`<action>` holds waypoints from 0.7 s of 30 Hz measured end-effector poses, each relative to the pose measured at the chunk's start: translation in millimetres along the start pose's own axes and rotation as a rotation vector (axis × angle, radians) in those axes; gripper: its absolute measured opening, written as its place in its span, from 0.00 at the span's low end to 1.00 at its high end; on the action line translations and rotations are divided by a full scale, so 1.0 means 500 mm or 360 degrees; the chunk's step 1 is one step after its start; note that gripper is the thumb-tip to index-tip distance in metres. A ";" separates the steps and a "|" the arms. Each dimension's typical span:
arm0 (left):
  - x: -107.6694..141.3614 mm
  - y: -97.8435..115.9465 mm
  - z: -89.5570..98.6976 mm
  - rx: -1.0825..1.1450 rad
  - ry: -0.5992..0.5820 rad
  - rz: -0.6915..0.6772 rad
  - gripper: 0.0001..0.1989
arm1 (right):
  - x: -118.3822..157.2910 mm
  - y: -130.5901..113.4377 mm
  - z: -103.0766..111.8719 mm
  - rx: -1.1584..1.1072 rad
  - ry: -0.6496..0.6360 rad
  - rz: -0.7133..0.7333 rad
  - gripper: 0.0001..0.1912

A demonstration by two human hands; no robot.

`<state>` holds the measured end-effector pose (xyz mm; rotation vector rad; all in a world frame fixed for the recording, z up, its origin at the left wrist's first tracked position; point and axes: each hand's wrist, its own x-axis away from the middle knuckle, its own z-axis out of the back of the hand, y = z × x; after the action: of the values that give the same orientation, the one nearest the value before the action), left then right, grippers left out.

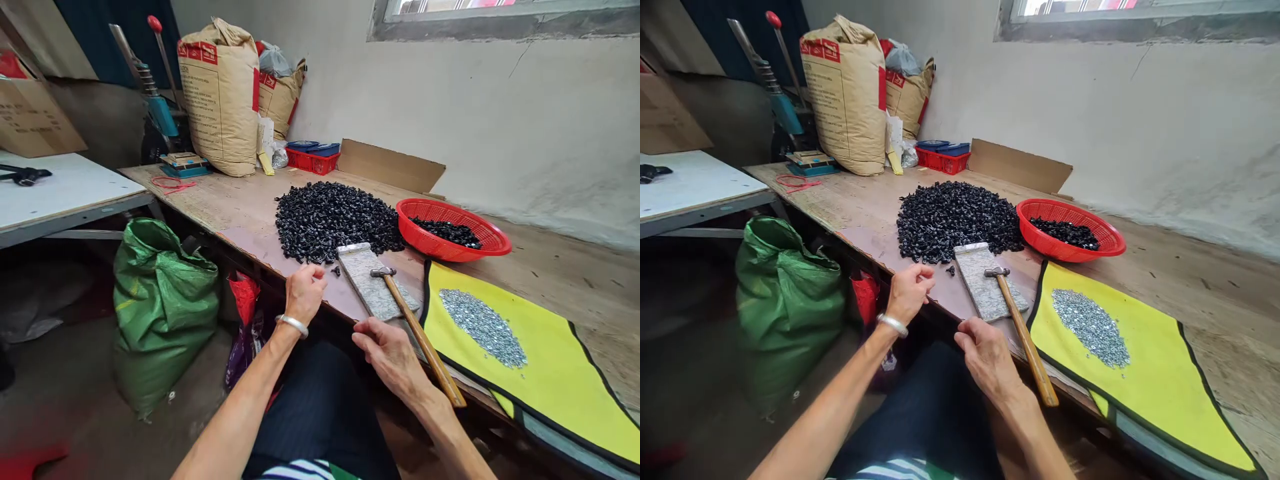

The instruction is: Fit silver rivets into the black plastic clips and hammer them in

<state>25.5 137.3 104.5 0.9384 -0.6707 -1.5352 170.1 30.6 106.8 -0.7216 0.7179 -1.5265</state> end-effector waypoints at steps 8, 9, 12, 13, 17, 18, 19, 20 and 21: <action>-0.104 0.005 -0.090 -0.0385 -0.0162 -0.0108 0.06 | 0.003 0.031 -0.014 0.0073 -0.0083 0.0020 0.08; -0.106 0.003 -0.095 -0.0395 -0.0176 -0.0108 0.05 | 0.008 0.029 -0.014 0.0080 -0.0091 0.0021 0.08; -0.109 -0.005 -0.100 -0.0358 -0.0197 -0.0117 0.05 | 0.026 0.016 0.000 0.0087 -0.0099 0.0042 0.09; -0.108 -0.007 -0.098 -0.0323 -0.0198 -0.0119 0.05 | 0.029 0.015 0.014 0.0091 -0.0051 0.0029 0.10; -0.105 -0.014 -0.087 -0.0062 -0.0161 -0.0110 0.06 | 0.022 0.058 0.127 0.0475 0.0677 -0.0250 0.13; -0.103 -0.015 -0.085 0.0035 -0.0142 -0.0095 0.06 | 0.016 0.081 0.165 0.0713 0.0866 -0.0358 0.14; -0.101 -0.016 -0.082 0.0142 -0.0124 -0.0070 0.06 | 0.008 0.106 0.201 0.1002 0.0947 -0.0451 0.15; -0.098 -0.015 -0.079 0.0258 -0.0109 -0.0035 0.06 | 0.001 0.131 0.233 0.1125 0.0985 -0.0499 0.15; -0.093 -0.014 -0.075 0.0380 -0.0096 0.0007 0.06 | -0.007 0.155 0.260 0.1190 0.1002 -0.0496 0.15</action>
<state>54.9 187.2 88.4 1.0705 -0.9136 -1.5066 320.1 24.6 125.2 0.2423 0.4226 -2.1554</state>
